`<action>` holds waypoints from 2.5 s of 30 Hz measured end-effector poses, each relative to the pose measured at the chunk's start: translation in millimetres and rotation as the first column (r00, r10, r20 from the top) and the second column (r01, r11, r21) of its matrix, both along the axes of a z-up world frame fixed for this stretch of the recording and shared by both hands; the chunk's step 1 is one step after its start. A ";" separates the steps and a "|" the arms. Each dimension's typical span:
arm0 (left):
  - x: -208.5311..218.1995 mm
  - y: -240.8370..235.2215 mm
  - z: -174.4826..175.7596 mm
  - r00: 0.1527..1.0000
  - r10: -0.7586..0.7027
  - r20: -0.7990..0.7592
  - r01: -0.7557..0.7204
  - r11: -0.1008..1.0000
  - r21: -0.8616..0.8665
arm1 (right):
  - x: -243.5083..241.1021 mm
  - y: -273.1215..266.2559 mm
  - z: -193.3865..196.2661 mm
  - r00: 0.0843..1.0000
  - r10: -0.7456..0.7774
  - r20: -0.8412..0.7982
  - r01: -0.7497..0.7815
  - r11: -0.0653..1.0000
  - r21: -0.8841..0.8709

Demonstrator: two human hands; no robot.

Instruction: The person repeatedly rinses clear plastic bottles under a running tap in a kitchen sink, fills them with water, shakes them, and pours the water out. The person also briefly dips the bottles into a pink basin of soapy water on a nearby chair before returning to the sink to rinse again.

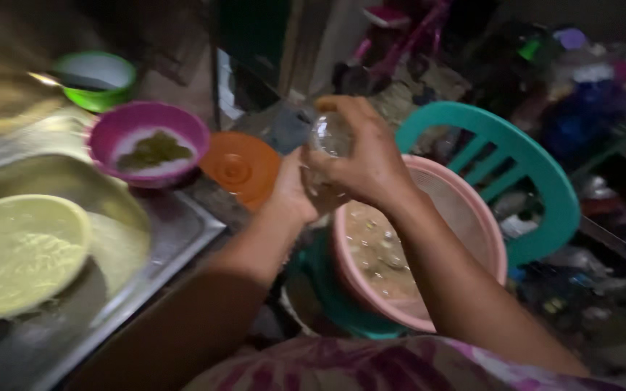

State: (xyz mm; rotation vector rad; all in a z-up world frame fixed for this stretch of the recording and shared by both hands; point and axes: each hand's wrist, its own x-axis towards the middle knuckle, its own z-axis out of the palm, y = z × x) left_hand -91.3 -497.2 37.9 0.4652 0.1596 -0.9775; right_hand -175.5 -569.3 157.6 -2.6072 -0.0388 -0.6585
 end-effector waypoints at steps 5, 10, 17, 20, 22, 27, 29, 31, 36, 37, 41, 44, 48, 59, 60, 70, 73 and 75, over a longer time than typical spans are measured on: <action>-55.9 -87.4 -17.1 0.988 -0.056 -0.145 0.063 0.997 0.044 | -44.9 -80.5 -40.1 0.995 -0.098 0.032 0.100 0.993 -0.067; -74.7 -118.7 -58.3 0.992 -0.118 -0.052 0.120 0.992 0.034 | -61.9 -127.1 -85.1 0.964 -0.239 -0.112 0.243 0.970 0.018; -78.2 -122.4 -81.2 0.994 -0.094 -0.064 0.098 0.992 0.074 | -61.8 -163.4 -146.5 0.953 -0.252 -0.169 0.259 0.966 0.019; -78.7 -119.4 -81.7 0.995 -0.060 -0.078 0.070 0.988 0.134 | -58.8 -173.1 -168.3 0.907 -0.326 -0.265 0.312 0.945 -0.093; -78.3 -118.9 -84.3 0.995 -0.043 -0.089 0.057 0.986 0.159 | -54.1 -178.6 -176.8 0.830 -0.391 -0.398 0.353 0.921 -0.167; -73.6 -113.8 -105.4 0.996 -0.003 -0.087 0.009 0.998 0.068 | -50.2 -173.7 -181.9 0.674 -0.439 -0.594 0.377 0.896 -0.234; -67.8 -106.4 -112.3 0.998 0.043 -0.050 -0.036 0.991 0.131 | -46.4 -160.4 -177.7 0.714 -0.381 -0.588 0.324 0.923 -0.205; -60.5 -93.2 -117.3 0.997 0.081 0.013 -0.082 0.974 0.211 | -38.8 -142.4 -172.3 0.768 -0.315 -0.558 0.265 0.949 -0.171; -45.2 -44.3 -110.5 0.970 0.203 0.132 -0.240 0.879 0.412 | -12.1 -94.5 -162.5 0.810 -0.196 -0.552 0.133 0.979 -0.153; -44.1 -33.5 -107.3 0.964 0.235 0.126 -0.266 0.873 0.410 | -5.5 -86.5 -163.2 0.824 -0.172 -0.539 0.109 0.983 -0.146; -40.7 11.2 -92.5 0.946 0.298 0.131 -0.325 0.844 0.426 | 21.1 -57.2 -174.0 0.833 -0.096 -0.545 0.040 0.993 -0.113; -35.2 45.2 -85.9 0.927 0.344 0.150 -0.371 0.782 0.501 | 40.8 -30.0 -182.7 0.872 0.022 -0.489 -0.082 0.991 -0.101; -22.7 107.6 -87.1 0.872 0.378 0.311 -0.482 0.549 0.683 | 61.0 22.5 -184.1 0.829 0.058 -0.556 -0.129 0.988 -0.090; 4.3 328.4 -19.3 0.493 0.366 0.789 -0.799 -0.167 0.577 | 120.9 270.5 -146.4 0.739 0.630 -0.239 -0.652 0.758 -0.021; 5.8 353.0 -15.5 0.481 0.316 0.818 -0.784 -0.264 0.563 | 126.9 296.6 -142.0 0.703 0.676 -0.221 -0.697 0.716 -0.027; -39.8 616.4 -44.2 0.336 0.629 0.702 -0.528 -0.492 0.693 | 114.1 538.2 -117.8 0.300 0.925 -0.233 -0.935 0.334 0.120; -73.2 667.7 -76.7 0.326 0.722 0.611 -0.389 -0.486 0.782 | 95.8 578.4 -127.0 0.190 0.908 -0.373 -0.959 0.253 0.126; -94.5 694.1 -100.5 0.320 0.777 0.542 -0.288 -0.465 0.837 | 86.7 597.0 -136.4 0.118 0.864 -0.490 -0.973 0.199 0.117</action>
